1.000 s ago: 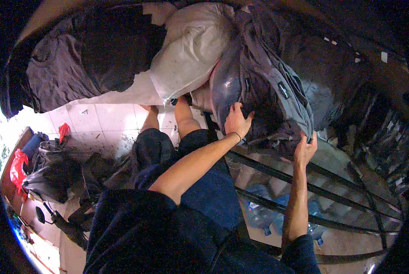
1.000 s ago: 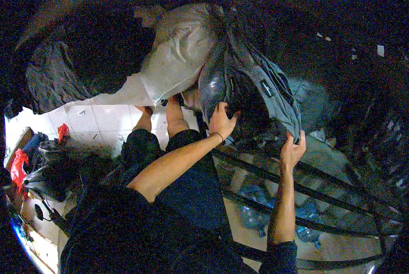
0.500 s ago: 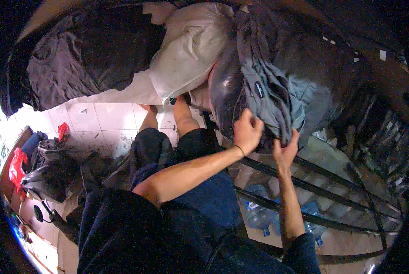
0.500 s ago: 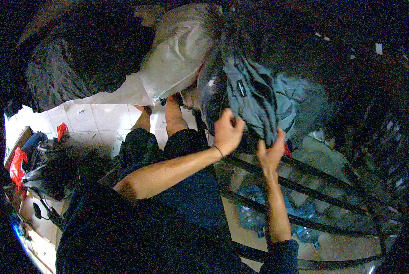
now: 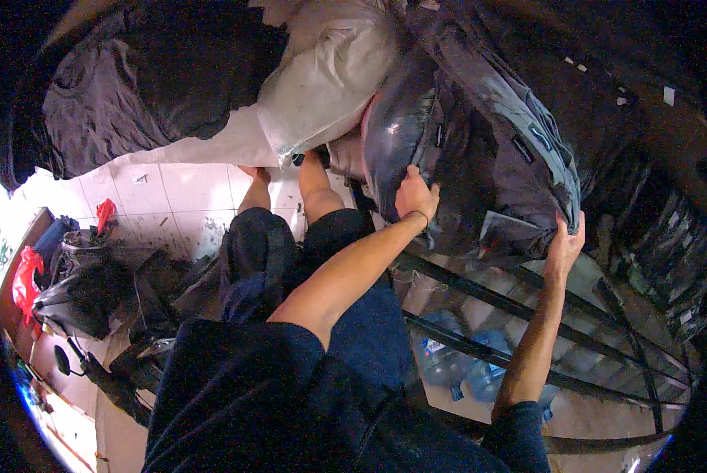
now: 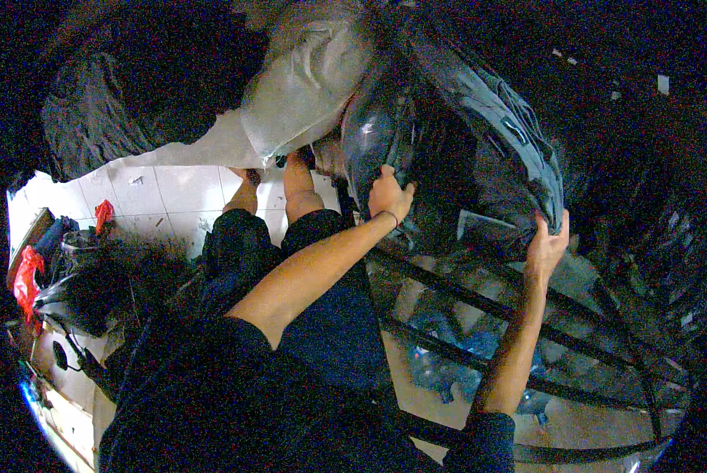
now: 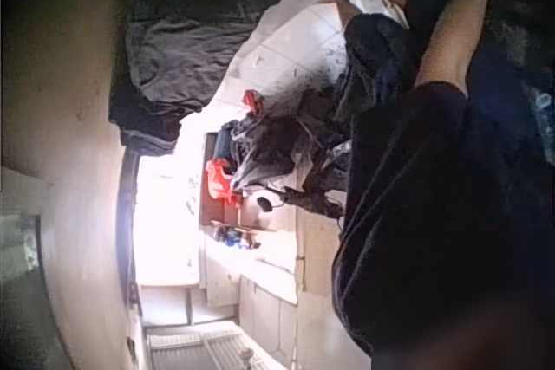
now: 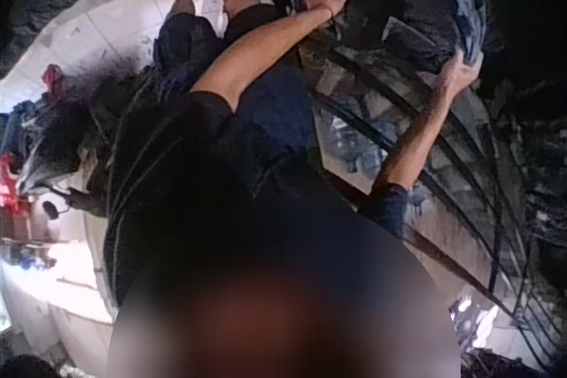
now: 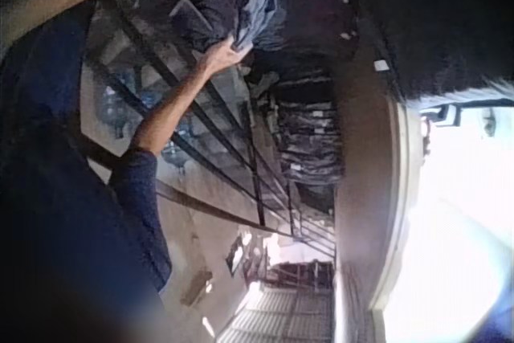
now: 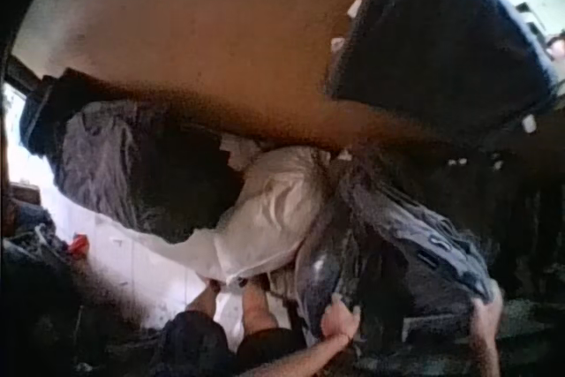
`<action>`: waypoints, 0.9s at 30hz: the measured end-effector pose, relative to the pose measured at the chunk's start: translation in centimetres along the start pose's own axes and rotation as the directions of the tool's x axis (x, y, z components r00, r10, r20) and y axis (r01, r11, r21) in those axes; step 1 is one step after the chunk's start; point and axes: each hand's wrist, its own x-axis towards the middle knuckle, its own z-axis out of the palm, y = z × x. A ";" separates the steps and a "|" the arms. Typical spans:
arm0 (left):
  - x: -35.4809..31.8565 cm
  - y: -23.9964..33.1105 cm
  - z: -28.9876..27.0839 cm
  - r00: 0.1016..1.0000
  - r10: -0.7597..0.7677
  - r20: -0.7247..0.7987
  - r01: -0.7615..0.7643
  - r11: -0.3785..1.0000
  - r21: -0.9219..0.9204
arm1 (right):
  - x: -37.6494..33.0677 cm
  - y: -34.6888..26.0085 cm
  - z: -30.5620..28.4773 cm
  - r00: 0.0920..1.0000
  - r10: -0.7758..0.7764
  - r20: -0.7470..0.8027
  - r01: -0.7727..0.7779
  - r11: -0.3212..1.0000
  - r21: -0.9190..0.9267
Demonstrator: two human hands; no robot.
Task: The person repeatedly folds a single dark garment by hand on a tiled floor. They lift, shake, and align the fabric, then fold it into a smaller bundle and place it back on the pile. The action is repeated multiple times without a visible final stack.
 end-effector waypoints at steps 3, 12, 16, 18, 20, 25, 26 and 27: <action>-0.9 0.8 -2.0 0.982 0.185 -0.033 -0.188 0.974 -0.130 | -2.4 -1.9 1.3 0.990 -0.117 0.078 0.123 0.990 -0.071; -9.0 7.6 -2.8 0.889 0.450 0.083 -0.376 0.823 -0.426 | -10.2 -4.3 9.8 0.975 0.163 0.154 -0.146 0.982 -0.116; -3.1 4.1 -1.8 0.821 0.435 -0.371 -0.511 0.849 -0.134 | -4.5 -2.4 4.9 0.993 0.111 0.033 -0.111 0.994 -0.012; -0.4 1.7 -2.4 0.825 0.343 -0.449 -0.353 0.933 0.065 | -2.6 -1.9 3.2 0.985 0.171 0.024 -0.172 0.984 0.041; 0.9 0.1 -3.6 0.894 0.404 -0.192 -0.394 0.915 0.090 | -2.4 -1.8 2.7 0.972 0.219 0.085 -0.214 0.975 -0.061; -4.0 2.5 -5.4 0.948 0.314 0.044 -0.282 0.899 -0.335 | -8.2 -1.8 6.7 0.994 -0.042 0.103 0.061 0.980 -0.190; -5.6 4.2 -4.9 0.934 0.356 0.012 -0.327 0.870 -0.369 | -10.0 -1.8 7.9 0.980 -0.026 0.196 0.068 0.974 -0.215; -7.3 6.0 -4.2 0.942 0.330 0.060 -0.275 0.863 -0.423 | -10.8 -1.9 8.7 0.966 -0.011 0.259 0.077 0.966 -0.247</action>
